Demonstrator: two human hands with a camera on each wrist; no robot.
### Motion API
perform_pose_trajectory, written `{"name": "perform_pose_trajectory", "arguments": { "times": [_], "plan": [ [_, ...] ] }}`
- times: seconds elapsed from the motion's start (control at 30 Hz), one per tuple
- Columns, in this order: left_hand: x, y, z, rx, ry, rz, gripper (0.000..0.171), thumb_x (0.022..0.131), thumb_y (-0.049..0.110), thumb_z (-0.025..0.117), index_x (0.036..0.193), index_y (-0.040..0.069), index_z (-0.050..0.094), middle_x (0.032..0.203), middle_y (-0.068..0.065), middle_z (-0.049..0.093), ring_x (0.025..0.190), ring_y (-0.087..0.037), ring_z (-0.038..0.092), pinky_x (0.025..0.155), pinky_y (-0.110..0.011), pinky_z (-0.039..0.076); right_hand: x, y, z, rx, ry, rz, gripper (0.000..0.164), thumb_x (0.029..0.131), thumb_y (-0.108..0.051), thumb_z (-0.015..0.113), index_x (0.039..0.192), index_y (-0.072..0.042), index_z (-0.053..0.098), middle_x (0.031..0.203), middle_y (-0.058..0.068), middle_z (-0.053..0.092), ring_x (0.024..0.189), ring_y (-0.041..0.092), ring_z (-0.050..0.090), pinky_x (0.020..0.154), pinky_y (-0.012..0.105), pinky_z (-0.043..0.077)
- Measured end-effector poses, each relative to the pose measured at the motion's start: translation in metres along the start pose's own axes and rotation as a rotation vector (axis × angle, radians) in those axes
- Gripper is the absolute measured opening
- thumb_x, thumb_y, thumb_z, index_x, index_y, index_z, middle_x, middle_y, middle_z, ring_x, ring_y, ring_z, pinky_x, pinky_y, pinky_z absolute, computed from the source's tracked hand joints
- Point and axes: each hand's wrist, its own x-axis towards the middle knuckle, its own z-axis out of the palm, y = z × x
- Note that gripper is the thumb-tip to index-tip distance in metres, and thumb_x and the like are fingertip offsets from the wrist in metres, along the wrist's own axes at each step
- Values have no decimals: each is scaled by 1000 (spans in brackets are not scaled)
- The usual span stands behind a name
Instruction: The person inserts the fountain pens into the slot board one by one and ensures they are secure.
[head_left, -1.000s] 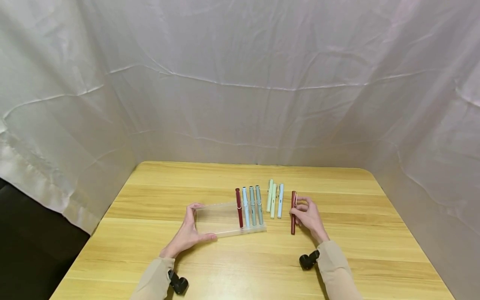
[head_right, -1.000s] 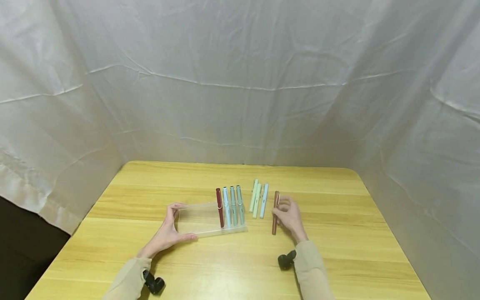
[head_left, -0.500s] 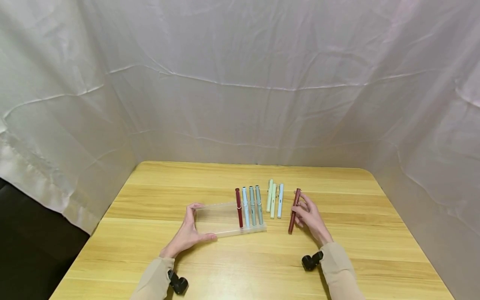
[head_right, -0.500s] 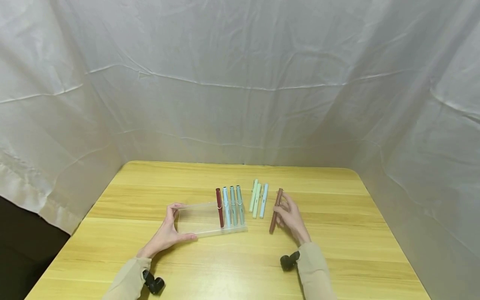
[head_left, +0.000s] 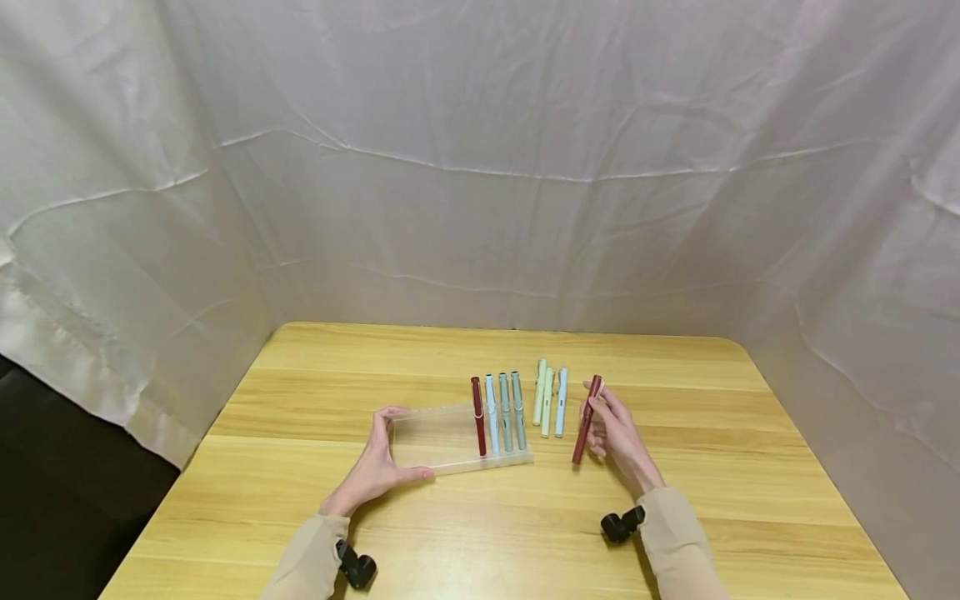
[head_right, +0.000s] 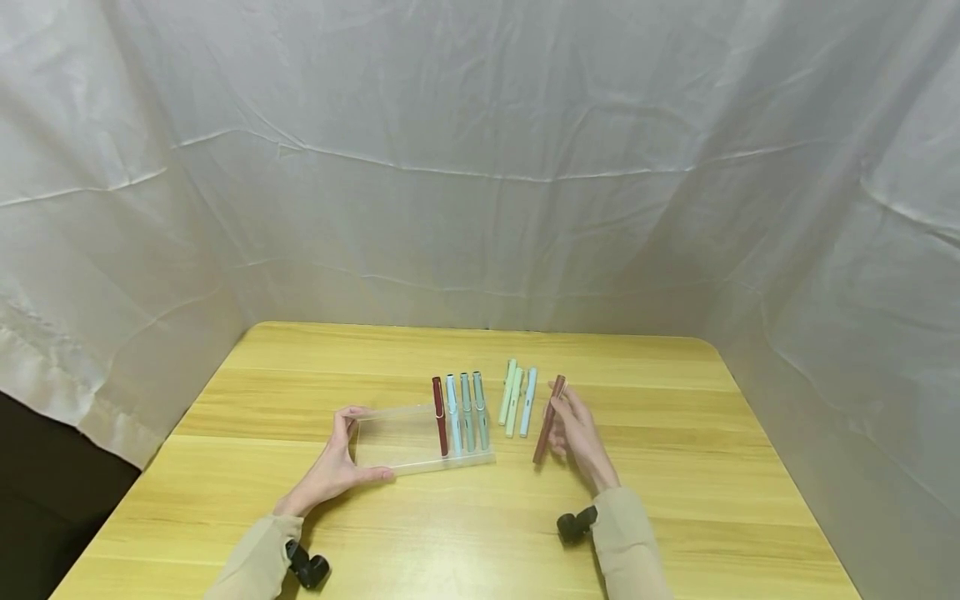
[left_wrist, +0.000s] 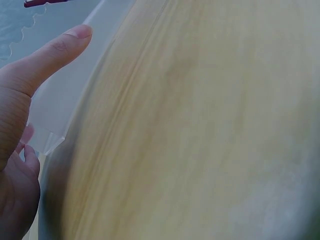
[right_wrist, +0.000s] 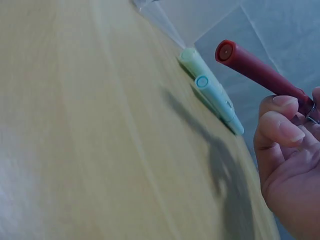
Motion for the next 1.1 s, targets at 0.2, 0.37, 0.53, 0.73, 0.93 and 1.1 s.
{"name": "perform_pose_trajectory", "arguments": {
  "times": [0.2,0.37,0.53,0.73,0.93,1.1],
  "plan": [
    [0,-1,0,-9,2,1,107,62,23,97,141,5,28,148,-21,34,146,-44,28,124,-69,13,-1,-4,5,52,-29,-3,50,109,-32,42,155,-16,28,94,-4,60,59,7,52,46,17,41],
    [0,-1,0,-3,4,1,107,62,23,97,141,4,28,148,-21,33,147,-44,27,124,-68,12,-3,-7,8,95,-76,-34,60,109,-27,43,160,-13,16,102,0,60,69,9,56,54,19,52],
    [0,-1,1,-3,3,4,108,61,24,97,141,4,27,148,-21,33,147,-44,28,124,-68,12,-3,-8,11,84,-136,-163,51,109,-17,41,158,-18,28,103,2,61,74,11,61,62,26,59],
    [0,-1,1,-5,1,12,108,61,24,97,141,4,27,148,-21,32,147,-43,28,124,-68,12,-3,-10,16,115,-196,-249,48,109,-9,38,156,-18,33,104,0,62,90,11,64,71,35,64],
    [0,-2,2,8,7,7,108,62,25,97,141,4,27,149,-22,32,147,-45,27,124,-68,13,-2,-11,22,123,-223,-273,52,108,-6,40,158,-9,28,111,0,63,99,14,65,77,37,64],
    [0,-4,1,4,8,3,106,62,23,97,141,6,28,149,-20,33,147,-45,27,123,-69,13,-3,-15,28,118,-224,-299,49,107,-5,43,155,-12,38,114,3,62,103,15,65,83,43,64]
  ]
}}
